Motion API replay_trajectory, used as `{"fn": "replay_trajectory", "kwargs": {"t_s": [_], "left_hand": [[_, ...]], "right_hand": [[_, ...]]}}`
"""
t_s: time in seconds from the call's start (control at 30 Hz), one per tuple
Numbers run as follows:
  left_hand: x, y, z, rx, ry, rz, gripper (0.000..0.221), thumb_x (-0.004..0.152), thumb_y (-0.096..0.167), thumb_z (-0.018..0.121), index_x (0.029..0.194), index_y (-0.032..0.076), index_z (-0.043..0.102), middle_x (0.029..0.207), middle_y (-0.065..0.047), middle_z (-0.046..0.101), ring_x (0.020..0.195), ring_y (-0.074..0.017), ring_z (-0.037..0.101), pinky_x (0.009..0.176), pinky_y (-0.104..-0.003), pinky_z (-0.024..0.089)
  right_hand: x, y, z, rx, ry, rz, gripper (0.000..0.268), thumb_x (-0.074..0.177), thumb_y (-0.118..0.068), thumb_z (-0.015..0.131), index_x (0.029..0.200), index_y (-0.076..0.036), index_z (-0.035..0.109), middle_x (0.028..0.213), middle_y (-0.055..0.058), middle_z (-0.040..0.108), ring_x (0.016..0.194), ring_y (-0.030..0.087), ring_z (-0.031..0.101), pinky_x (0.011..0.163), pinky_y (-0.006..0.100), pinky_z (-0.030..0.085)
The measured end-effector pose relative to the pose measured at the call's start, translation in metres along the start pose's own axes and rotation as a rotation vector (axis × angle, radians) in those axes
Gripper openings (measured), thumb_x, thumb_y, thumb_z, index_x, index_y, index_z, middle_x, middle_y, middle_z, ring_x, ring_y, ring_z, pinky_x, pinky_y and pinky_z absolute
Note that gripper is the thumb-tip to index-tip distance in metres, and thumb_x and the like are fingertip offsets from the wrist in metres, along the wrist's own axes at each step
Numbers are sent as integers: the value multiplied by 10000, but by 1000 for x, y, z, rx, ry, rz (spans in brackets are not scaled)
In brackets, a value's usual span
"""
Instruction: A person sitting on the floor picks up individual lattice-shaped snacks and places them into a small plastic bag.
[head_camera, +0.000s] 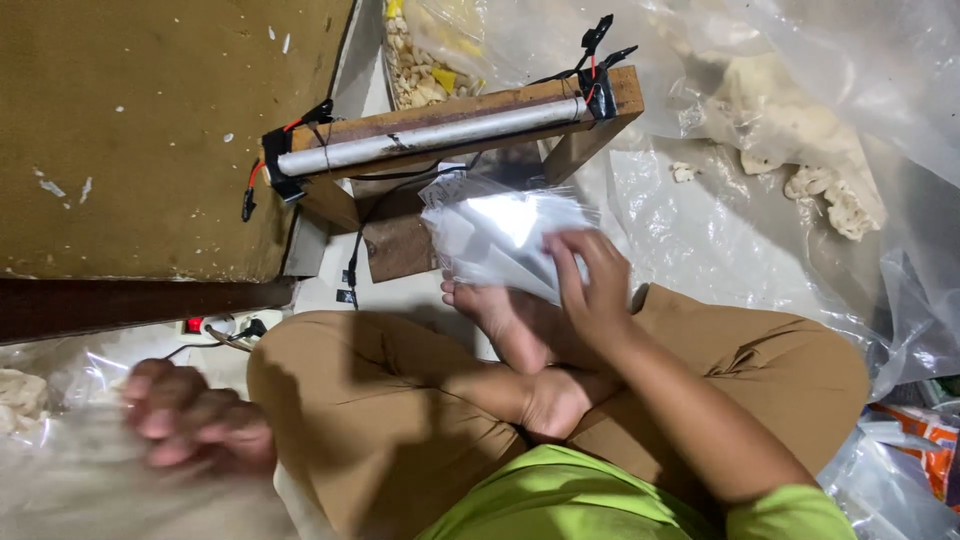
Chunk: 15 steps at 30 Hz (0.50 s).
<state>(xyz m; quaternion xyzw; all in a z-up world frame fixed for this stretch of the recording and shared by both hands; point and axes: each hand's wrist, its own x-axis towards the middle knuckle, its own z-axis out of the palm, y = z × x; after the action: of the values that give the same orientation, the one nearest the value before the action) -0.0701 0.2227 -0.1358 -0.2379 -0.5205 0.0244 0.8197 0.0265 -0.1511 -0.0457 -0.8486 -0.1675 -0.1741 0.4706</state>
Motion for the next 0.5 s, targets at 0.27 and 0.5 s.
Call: {"fn": "replay_trajectory", "kwargs": {"t_s": [0.27, 0.5], "left_hand": [[91, -107, 36, 941, 1202, 4, 298, 1141, 178, 505, 1015, 27, 728, 835, -55, 625, 762, -135, 579, 766, -300, 532], [58, -115, 2, 1278, 1256, -323, 289, 1096, 215, 514, 1201, -28, 632, 1062, -166, 682, 978, -256, 663, 914, -429, 553]], "right_hand": [[46, 157, 103, -496, -509, 167, 471, 760, -506, 880, 717, -79, 686, 687, 107, 674, 616, 307, 640, 675, 426, 492], [56, 115, 63, -604, -486, -107, 212, 884, -160, 634, 1016, -25, 730, 1023, 137, 771, 823, 351, 705, 697, 434, 532]]}}
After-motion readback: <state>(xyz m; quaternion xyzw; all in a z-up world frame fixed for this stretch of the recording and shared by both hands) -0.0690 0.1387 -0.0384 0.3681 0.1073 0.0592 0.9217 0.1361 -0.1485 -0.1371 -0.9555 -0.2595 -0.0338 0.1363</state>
